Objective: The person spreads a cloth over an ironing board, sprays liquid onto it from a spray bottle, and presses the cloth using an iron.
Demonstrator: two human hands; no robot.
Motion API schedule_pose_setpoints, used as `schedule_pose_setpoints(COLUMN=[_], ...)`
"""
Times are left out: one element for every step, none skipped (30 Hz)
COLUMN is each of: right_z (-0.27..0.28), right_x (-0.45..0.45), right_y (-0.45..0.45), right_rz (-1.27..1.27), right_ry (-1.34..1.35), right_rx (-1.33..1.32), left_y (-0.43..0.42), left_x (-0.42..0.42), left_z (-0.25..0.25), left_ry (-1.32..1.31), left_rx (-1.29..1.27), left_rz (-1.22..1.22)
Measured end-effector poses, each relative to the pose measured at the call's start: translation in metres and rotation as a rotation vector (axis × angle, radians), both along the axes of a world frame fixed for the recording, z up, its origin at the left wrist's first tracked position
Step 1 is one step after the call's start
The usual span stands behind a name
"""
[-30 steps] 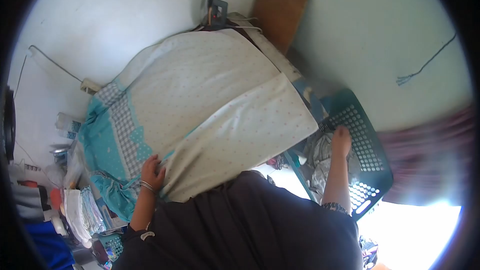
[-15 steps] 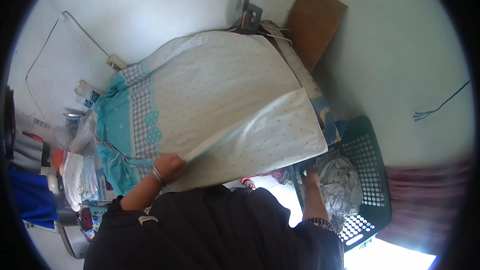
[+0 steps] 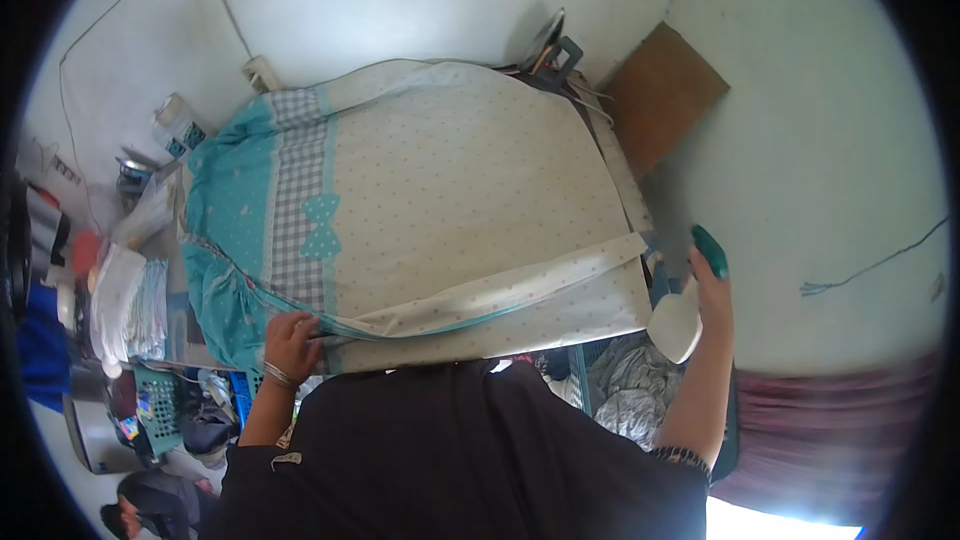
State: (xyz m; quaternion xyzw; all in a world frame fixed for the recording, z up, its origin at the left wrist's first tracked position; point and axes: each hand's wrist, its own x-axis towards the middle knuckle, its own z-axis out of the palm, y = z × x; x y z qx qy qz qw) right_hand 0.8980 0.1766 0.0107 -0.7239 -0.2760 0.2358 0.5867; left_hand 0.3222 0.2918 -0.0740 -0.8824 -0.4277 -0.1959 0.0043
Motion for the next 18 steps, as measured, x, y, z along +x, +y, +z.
schedule_pose_setpoints(right_z=[0.005, 0.004, 0.001, -0.004, -0.010, -0.010, -0.007, -0.004, -0.004, -0.002, 0.001, 0.003, -0.005, -0.018, -0.024, -0.022, -0.021, -0.021], right_x=[0.002, 0.005, 0.006, 0.007, 0.008, 0.003, -0.007, -0.020, -0.035, -0.054, -0.077, -0.097, -0.112, -0.123, -0.137, -0.165, -0.193, -0.222], right_y=[0.020, 0.041, 0.058, 0.074, 0.092, 0.110, 0.125, 0.138, 0.148, 0.159, 0.170, 0.183, 0.199, 0.216, 0.232, 0.242, 0.253, 0.261], right_rz=[0.020, 0.139, 0.259, 0.288, 0.348, 0.410, 0.444, 0.497, 0.549, 0.585, 0.641, 0.698, 0.739, 0.816, 0.887, 0.977, 1.001, 1.032], right_ry=[-0.013, -0.086, -0.162, -0.179, -0.193, -0.209, -0.225, -0.187, -0.143, -0.149, -0.123, -0.098, -0.109, -0.141, -0.176, -0.123, -0.139, -0.140], right_rx=[-0.001, -0.173, -0.345, -0.344, -0.413, -0.482, -0.478, -0.454, -0.433, -0.434, -0.433, -0.431, -0.425, -0.446, -0.466, -0.450, -0.447, -0.489], left_y=[-0.004, -0.010, -0.016, -0.024, -0.031, -0.039, -0.047, -0.055, -0.062, -0.069, -0.075, -0.079, -0.083, -0.085, -0.086, -0.086, -0.084, -0.081], left_x=[-0.008, -0.019, -0.029, -0.038, -0.050, -0.063, -0.077, -0.091, -0.105, -0.118, -0.131, -0.142, -0.155, -0.167, -0.179, -0.186, -0.196, -0.205], left_z=[-0.001, -0.004, -0.005, -0.004, -0.007, -0.010, -0.013, -0.015, -0.017, -0.020, -0.021, -0.020, -0.022, -0.027, -0.029, -0.029, -0.030, -0.035], left_ry=[-0.013, -0.041, -0.066, -0.080, -0.090, -0.090, -0.087, -0.072, -0.070, -0.097, -0.125, -0.144, -0.143, -0.214, -0.288, -0.335, -0.342, -0.404], left_rx=[-0.001, 0.032, 0.065, 0.072, 0.075, 0.093, 0.111, 0.113, 0.112, 0.111, 0.115, 0.131, 0.139, 0.143, 0.149, 0.149, 0.157, 0.138], left_rz=[0.020, 0.075, 0.134, 0.181, 0.216, 0.283, 0.351, 0.415, 0.450, 0.517, 0.587, 0.635, 0.676, 0.707, 0.732, 0.762, 0.789, 0.809])
